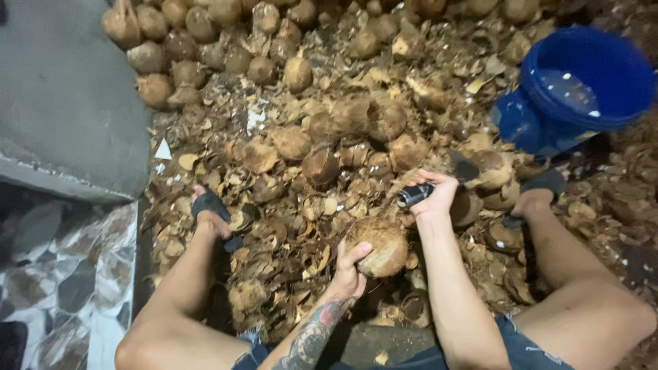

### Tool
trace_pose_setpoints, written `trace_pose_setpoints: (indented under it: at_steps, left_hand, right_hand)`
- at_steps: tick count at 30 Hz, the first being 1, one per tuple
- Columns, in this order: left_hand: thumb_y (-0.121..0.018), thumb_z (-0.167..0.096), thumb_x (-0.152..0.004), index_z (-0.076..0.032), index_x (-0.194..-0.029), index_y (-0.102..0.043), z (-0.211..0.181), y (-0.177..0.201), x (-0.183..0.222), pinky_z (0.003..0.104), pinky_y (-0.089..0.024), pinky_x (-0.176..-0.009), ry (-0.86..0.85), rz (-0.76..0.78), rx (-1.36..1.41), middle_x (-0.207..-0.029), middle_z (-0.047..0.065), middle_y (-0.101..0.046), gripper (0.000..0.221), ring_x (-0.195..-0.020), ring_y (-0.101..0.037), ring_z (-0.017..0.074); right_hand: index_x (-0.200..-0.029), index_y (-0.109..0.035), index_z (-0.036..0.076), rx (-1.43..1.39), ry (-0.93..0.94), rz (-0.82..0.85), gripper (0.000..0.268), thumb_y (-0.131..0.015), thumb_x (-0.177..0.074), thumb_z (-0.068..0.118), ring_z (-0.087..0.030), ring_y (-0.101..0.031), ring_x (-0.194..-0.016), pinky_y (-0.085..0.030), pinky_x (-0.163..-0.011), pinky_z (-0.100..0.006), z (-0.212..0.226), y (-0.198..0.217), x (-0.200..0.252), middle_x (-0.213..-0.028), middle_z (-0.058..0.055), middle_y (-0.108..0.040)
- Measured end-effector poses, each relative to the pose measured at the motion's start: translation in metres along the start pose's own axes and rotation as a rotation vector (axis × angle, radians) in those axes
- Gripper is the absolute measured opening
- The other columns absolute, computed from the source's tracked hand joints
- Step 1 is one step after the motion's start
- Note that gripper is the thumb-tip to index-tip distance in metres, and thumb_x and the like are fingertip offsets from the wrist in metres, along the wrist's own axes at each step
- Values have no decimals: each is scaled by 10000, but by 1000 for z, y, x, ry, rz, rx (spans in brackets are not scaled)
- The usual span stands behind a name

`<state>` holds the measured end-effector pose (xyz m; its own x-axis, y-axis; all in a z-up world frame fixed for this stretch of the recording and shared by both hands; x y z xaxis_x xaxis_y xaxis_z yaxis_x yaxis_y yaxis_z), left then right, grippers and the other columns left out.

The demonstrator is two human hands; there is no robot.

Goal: The person sits on the floor and uses a large knife to peel the husk off coconuts. They rotate the coconut in their hands to remove the outer layer and place the peeled coconuts into a black crate.

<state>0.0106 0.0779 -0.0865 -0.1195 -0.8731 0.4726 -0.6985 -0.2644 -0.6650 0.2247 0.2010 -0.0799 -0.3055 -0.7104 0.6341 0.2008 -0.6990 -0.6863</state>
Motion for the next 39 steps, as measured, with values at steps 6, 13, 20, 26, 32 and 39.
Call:
trace_pose_setpoints:
  at_steps: [6, 13, 20, 26, 32, 39]
  left_hand:
    - [-904, -252, -641, 51, -1445, -537, -67, 4, 57, 522, -570, -1036, -198, 334, 85, -1309, 244, -703, 934, -1174, -699, 373]
    - [-699, -290, -722, 93, -1360, -603, -21, 115, -7, 588, -569, -974, 226, -22, 84, -1246, 296, -711, 750, -1137, -686, 453]
    - [-667, -402, -707, 89, -1331, -643, -12, 146, -9, 626, -570, -972, 267, -188, -12, -1235, 324, -735, 794, -1139, -699, 491]
    - [-607, -284, -799, 76, -1349, -634, 9, 188, -11, 624, -514, -1035, 294, -425, 84, -1247, 334, -722, 658, -1163, -673, 495]
    - [-671, -257, -771, 111, -1120, -732, -52, 81, -19, 561, -564, -874, 206, -401, 92, -1026, 310, -775, 510, -939, -732, 469]
    - [-675, -373, -721, 105, -1243, -700, -52, 75, -17, 586, -581, -901, 363, -324, 11, -1124, 317, -769, 709, -1029, -726, 483]
  right_hand:
    - [-542, -606, 135, 99, 425, 238, 808, -191, -938, 704, -329, -644, -595, -562, -667, -428, 140, -97, -49, -576, -128, -614]
    - [-782, -493, 96, 402, 428, -80, 274, -687, -707, -83, -207, -631, -530, -455, -459, -340, 210, -123, -85, -679, -88, -547]
    - [-1128, -637, -11, 1552, 675, 97, 339, -695, -795, -23, -260, -669, -822, -509, -680, -331, 154, -141, -149, -980, -185, -688]
    - [-1367, -657, 22, 1893, 258, 71, 416, -784, -976, 83, -180, -592, -599, -555, -555, -274, 79, -120, -168, -928, -130, -728]
    - [-1401, -525, 14, 1787, 304, 213, 652, -809, -866, 253, -278, -387, -1406, -317, -1228, -435, 63, -166, -197, -1527, -54, -416]
    - [-1639, -236, 31, 1833, 488, 250, 1094, -900, -797, 247, -313, -584, -1389, -344, -1237, -504, 103, -210, -159, -1385, -67, -650]
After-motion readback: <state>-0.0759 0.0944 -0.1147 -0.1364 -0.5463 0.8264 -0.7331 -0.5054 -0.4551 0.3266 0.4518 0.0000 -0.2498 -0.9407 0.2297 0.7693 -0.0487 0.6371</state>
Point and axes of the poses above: each hand's wrist, its own x-axis away from the middle knuckle, its own y-axis out of the back of the hand, z = x × y, the point moved 8 cm from there along -x, towards the middle knuckle
